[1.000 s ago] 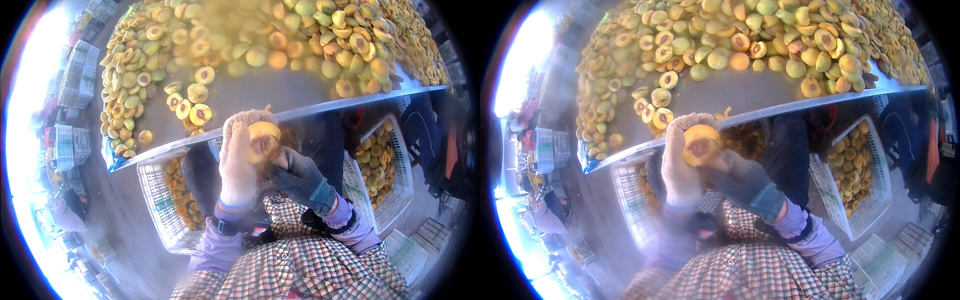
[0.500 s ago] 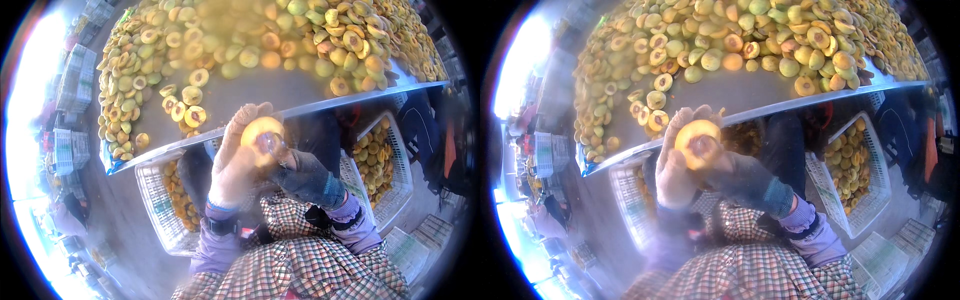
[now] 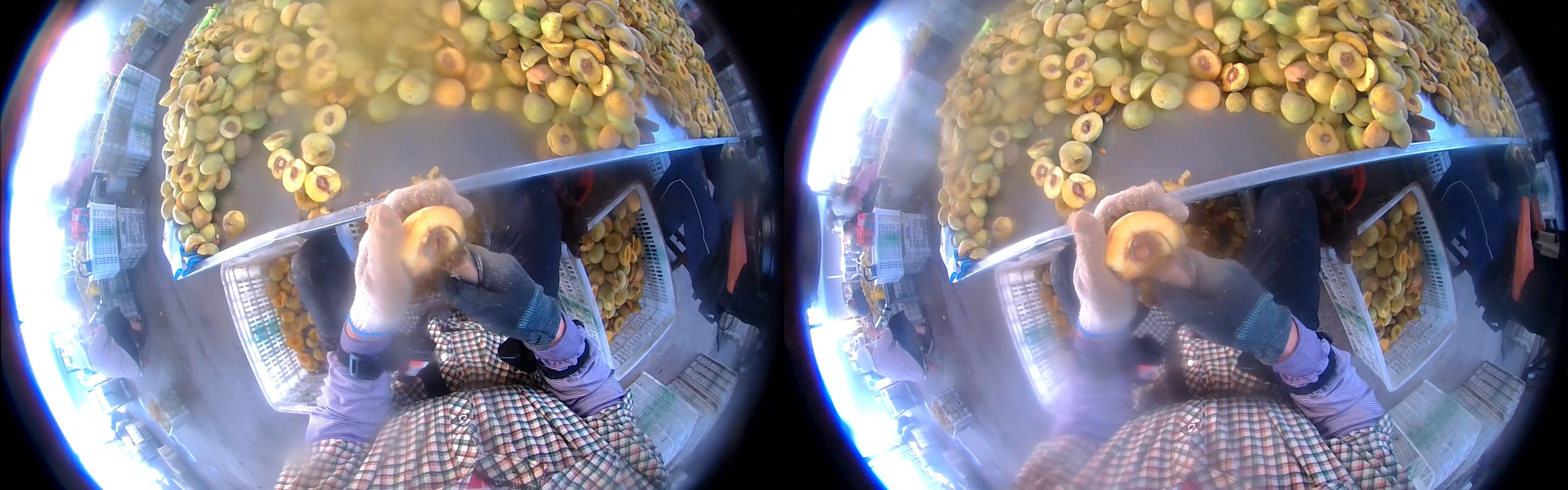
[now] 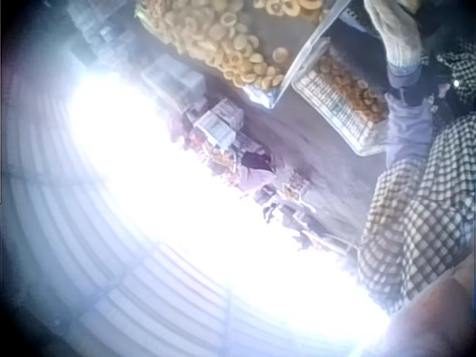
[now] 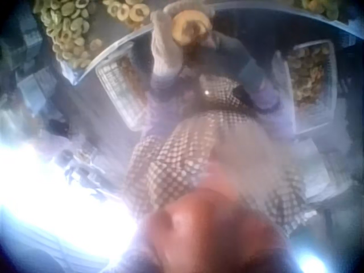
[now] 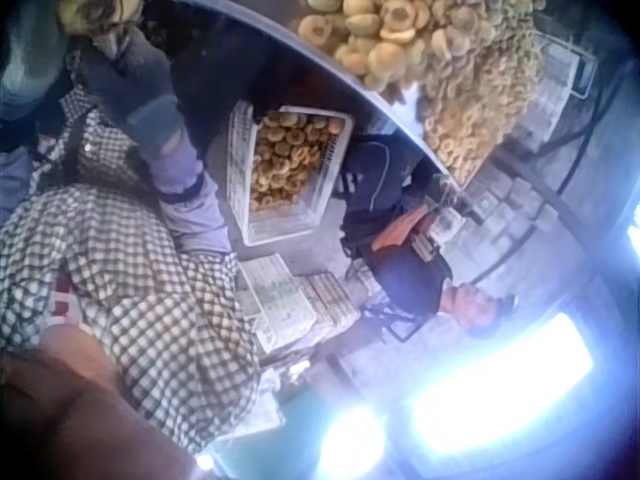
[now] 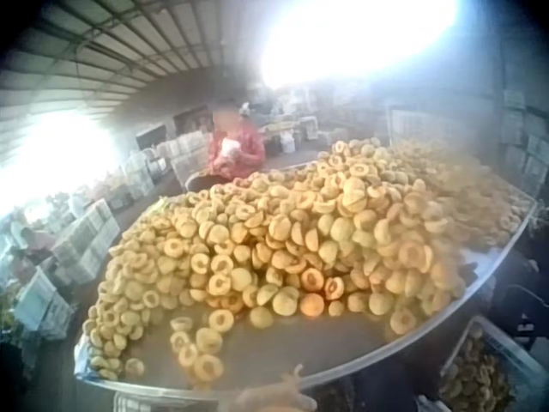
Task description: The person processes fruit by picking them from a large pile, removing the pits using a small tool, and placing the pitted fruit into a container.
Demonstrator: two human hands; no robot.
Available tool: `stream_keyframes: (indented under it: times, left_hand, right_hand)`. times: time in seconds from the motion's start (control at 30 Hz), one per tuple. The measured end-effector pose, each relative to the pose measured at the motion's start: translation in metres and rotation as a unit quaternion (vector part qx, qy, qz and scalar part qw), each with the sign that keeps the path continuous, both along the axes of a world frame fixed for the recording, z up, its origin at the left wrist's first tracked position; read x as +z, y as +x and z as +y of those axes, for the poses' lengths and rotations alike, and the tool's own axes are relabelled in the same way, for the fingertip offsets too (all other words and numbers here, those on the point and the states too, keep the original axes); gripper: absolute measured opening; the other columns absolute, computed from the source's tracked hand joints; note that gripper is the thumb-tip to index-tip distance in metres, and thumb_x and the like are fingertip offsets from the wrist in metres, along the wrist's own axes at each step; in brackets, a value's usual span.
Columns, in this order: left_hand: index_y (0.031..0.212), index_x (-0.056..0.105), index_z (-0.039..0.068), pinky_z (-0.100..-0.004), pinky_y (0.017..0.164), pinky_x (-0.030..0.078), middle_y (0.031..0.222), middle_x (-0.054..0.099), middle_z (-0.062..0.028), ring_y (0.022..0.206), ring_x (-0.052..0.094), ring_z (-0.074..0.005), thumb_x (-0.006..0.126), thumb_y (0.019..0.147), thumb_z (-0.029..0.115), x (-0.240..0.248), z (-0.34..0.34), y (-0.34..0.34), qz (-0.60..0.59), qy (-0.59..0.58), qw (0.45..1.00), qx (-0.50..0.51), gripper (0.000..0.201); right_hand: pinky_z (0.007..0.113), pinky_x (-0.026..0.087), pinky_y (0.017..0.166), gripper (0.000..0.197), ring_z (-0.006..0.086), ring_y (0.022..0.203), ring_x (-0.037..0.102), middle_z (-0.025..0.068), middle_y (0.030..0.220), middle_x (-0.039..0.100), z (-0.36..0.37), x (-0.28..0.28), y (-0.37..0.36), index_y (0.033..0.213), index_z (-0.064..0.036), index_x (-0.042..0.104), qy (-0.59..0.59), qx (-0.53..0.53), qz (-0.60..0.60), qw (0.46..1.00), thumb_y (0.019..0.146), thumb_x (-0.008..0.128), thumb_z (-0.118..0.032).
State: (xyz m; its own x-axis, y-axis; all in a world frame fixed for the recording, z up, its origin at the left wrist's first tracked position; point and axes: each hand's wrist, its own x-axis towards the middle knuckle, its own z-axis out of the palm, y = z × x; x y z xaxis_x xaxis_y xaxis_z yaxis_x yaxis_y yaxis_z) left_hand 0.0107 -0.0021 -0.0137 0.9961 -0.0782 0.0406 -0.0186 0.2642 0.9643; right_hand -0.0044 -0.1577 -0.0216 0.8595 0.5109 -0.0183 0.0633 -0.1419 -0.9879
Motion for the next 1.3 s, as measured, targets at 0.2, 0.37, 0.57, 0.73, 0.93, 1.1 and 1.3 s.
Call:
stream_keyframes:
  times: [0.2,0.37,0.57,0.73,0.93,1.1,1.3]
  left_hand:
    - [0.116,0.056,-0.003,-0.0336,0.085,0.049,0.103,0.065,-0.0137,0.092,0.061,-0.0205,0.03,0.103,0.041,-0.015,-0.012,-0.006,-0.064,0.014,0.995,0.079,0.053]
    - [0.109,0.06,-0.005,-0.0318,0.078,0.05,0.096,0.065,-0.0136,0.083,0.063,-0.0189,0.034,0.102,0.036,-0.008,-0.007,-0.006,-0.016,0.015,0.999,0.049,0.048]
    - [0.1,0.063,-0.008,-0.0261,0.061,0.05,0.089,0.063,-0.0142,0.061,0.062,-0.0168,0.038,0.101,0.042,0.028,-0.001,0.005,0.082,0.063,0.992,-0.078,0.055]
    - [0.094,0.065,-0.007,-0.0265,0.057,0.05,0.082,0.062,-0.0145,0.06,0.063,-0.0182,0.041,0.098,0.053,0.036,0.009,0.03,0.259,0.068,0.937,-0.226,0.065]
    - [0.112,0.056,-0.005,-0.0249,0.058,0.052,0.099,0.062,-0.0127,0.078,0.063,-0.0161,0.041,0.102,0.038,0.028,-0.024,0.005,-0.015,0.078,0.996,0.046,0.047]
    - [0.103,0.061,-0.005,-0.0255,0.059,0.053,0.093,0.062,-0.0098,0.082,0.062,-0.0172,0.044,0.1,0.043,0.031,-0.015,0.012,0.147,0.032,0.984,-0.09,0.051]
    - [0.113,0.057,-0.004,-0.0265,0.067,0.052,0.096,0.061,-0.0099,0.074,0.06,-0.015,0.044,0.1,0.041,0.037,-0.016,0.018,0.172,-0.029,0.978,-0.112,0.048]
  right_hand:
    - [0.036,0.055,0.066,0.025,0.0279,0.079,0.065,0.011,0.089,0.064,-0.002,-0.019,-0.001,0.115,-0.0131,0.058,0.085,0.053,0.058,0.993,0.09,0.062,-0.012]
    - [0.036,0.055,0.065,0.021,0.0277,0.077,0.065,0.0128,0.087,0.064,-0.001,-0.016,-0.003,0.112,-0.0087,0.059,0.036,0.043,-0.002,0.998,0.091,0.061,-0.011]
    - [0.034,0.054,0.069,0.02,0.0254,0.08,0.066,0.0113,0.089,0.065,-0.005,-0.025,-0.004,0.11,-0.0056,0.059,0.103,0.076,0.03,0.991,0.09,0.06,-0.009]
    - [0.032,0.054,0.069,0.019,0.024,0.082,0.066,0.0104,0.091,0.064,-0.005,-0.032,-0.008,0.111,-0.0058,0.059,0.078,0.087,0.031,0.993,0.092,0.06,-0.009]
    - [0.029,0.053,0.068,0.016,0.0214,0.079,0.065,0.0085,0.09,0.063,-0.01,-0.017,0.004,0.107,-0.005,0.061,0.097,0.103,0.078,0.987,0.092,0.06,-0.009]
    - [0.027,0.053,0.073,0.021,0.017,0.082,0.061,0.0056,0.092,0.061,-0.011,-0.038,-0.009,0.112,-0.002,0.058,0.202,0.088,0.184,0.958,0.092,0.059,-0.007]
    - [0.026,0.051,0.086,0.024,0.0127,0.099,0.059,0.0051,0.107,0.06,-0.013,-0.036,-0.006,0.118,-0.0007,0.057,0.242,0.071,0.311,0.916,0.095,0.058,-0.008]
